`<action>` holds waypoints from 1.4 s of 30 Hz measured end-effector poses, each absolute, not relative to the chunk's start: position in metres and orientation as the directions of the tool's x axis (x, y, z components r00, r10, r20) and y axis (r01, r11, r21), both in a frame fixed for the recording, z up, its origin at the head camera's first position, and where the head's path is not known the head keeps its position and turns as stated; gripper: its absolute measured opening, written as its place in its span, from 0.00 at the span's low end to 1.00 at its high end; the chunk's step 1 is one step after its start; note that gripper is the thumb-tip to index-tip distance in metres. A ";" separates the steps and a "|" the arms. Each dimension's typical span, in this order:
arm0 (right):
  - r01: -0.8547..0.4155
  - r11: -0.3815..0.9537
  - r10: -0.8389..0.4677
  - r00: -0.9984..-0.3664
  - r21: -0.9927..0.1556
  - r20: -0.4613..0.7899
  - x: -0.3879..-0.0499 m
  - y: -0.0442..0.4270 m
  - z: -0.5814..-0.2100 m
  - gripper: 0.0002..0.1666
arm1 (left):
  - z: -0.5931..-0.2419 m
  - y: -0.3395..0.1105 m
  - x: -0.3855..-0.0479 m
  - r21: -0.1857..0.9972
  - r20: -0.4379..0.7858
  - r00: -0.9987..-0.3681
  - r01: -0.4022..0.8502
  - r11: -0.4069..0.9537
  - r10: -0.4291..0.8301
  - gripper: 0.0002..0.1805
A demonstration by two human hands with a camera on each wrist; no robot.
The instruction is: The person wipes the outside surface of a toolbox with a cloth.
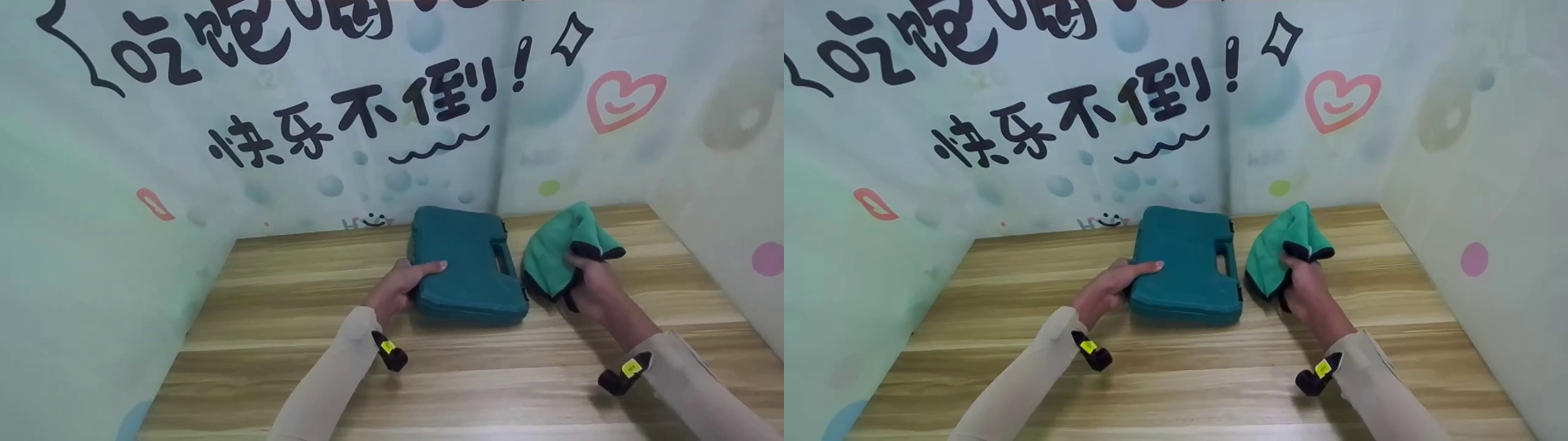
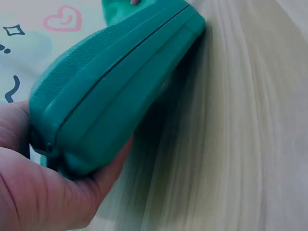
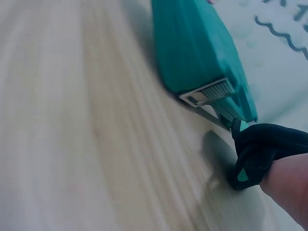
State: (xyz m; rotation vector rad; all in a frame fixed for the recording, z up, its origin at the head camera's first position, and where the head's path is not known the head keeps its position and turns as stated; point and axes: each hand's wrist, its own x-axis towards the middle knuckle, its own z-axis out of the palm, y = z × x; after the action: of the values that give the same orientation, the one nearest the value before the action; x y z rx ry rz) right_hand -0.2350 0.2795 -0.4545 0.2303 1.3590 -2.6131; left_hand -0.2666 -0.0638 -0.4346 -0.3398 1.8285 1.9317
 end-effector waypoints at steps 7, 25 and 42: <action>0.229 -0.707 -0.114 -0.971 -0.669 -0.212 -0.252 0.288 -0.460 0.28 | -0.433 -0.063 -0.263 0.871 -0.460 -0.880 -0.473 -0.129 0.120 0.60; -0.143 -0.804 0.209 -0.977 -0.577 -0.050 -0.273 0.258 -0.446 0.08 | -0.408 -0.032 -0.242 0.885 -0.313 -0.902 -0.391 -0.252 0.299 0.55; 0.153 -0.903 -0.070 -0.975 -0.401 -0.213 -0.242 0.221 -0.411 0.22 | -0.399 -0.028 -0.246 0.888 -0.308 -0.920 -0.370 -0.272 0.243 0.52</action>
State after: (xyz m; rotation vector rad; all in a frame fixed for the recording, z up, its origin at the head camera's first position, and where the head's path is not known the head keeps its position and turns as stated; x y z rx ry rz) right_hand -0.2421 0.2207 -0.4111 0.2943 0.6439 -2.9425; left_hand -0.2458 -0.0277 -0.3990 -0.1556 1.6041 2.2330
